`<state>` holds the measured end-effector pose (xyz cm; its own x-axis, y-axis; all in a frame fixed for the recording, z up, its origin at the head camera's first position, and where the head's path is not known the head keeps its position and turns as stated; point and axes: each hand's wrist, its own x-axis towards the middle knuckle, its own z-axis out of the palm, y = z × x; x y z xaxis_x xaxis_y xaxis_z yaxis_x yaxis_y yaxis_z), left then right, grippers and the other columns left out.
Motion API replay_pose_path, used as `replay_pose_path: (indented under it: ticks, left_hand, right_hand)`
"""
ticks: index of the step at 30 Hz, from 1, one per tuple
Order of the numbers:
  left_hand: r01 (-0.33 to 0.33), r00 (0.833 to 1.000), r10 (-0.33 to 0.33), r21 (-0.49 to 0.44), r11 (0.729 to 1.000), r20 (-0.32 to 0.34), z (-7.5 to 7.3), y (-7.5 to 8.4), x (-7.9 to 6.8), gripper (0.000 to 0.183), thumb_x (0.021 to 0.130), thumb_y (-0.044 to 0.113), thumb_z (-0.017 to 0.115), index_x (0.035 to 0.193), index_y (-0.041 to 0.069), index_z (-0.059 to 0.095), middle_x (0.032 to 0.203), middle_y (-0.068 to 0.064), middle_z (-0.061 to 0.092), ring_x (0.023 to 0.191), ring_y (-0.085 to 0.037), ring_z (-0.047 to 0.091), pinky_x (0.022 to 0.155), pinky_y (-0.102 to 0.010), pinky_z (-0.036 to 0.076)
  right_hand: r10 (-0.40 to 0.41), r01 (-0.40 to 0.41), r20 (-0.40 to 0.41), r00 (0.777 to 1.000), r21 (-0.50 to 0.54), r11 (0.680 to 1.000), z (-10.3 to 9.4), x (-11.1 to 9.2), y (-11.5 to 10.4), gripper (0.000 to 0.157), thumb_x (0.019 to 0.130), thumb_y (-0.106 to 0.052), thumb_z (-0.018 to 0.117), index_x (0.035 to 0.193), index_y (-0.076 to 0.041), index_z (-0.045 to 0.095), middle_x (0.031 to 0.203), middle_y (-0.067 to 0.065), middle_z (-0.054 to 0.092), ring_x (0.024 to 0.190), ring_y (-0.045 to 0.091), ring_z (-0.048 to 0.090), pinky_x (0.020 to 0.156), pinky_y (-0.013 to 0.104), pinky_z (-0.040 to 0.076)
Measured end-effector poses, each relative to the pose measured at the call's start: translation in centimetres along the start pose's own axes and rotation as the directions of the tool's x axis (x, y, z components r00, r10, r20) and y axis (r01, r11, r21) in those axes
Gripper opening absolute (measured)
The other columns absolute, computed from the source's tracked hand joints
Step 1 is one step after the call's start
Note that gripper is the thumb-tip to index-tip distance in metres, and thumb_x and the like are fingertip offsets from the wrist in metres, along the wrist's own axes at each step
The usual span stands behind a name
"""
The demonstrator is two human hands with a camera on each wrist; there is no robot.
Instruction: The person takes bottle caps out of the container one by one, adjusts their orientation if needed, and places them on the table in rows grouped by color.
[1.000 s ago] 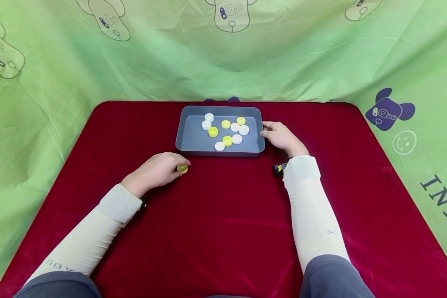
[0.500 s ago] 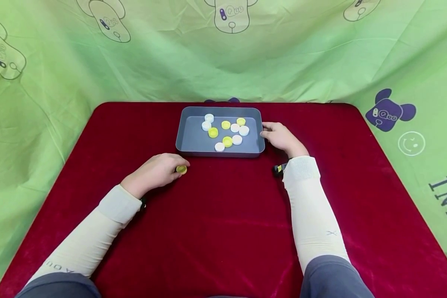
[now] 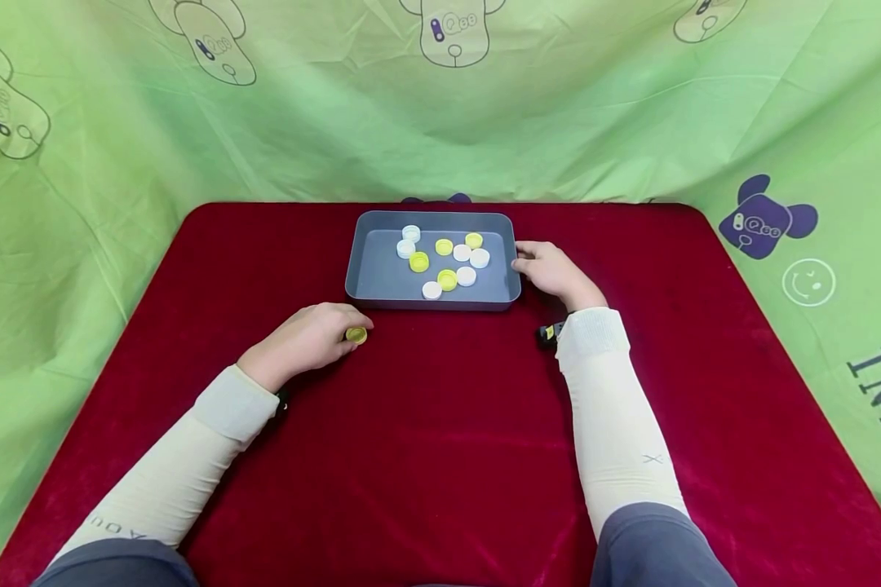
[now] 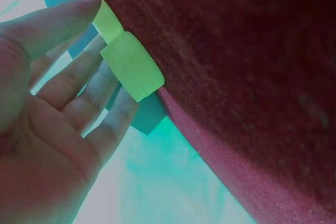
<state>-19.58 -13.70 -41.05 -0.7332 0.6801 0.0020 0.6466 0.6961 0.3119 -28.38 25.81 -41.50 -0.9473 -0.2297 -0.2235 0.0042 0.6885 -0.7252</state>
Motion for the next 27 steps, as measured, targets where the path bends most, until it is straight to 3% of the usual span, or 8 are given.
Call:
replay_pose_path:
  ticks: [27]
  left_hand:
    - [0.013, 1.0, -0.013, 0.013, 1.0, -0.022, -0.37, -0.08, -0.11, 0.029, 0.085, 0.012, 0.075, 0.114, 0.011, 0.072, 0.113, -0.002, 0.064, 0.106, -0.021, 0.059, 0.091, -0.041, 0.049]
  right_hand:
    - [-0.002, 0.003, -0.005, 1.0, 0.014, 1.0, 0.2, -0.13, 0.14, 0.055, 0.099, -0.016, 0.051, 0.148, 0.002, 0.036, 0.138, 0.021, 0.051, 0.124, 0.027, 0.048, 0.104, 0.044, 0.037]
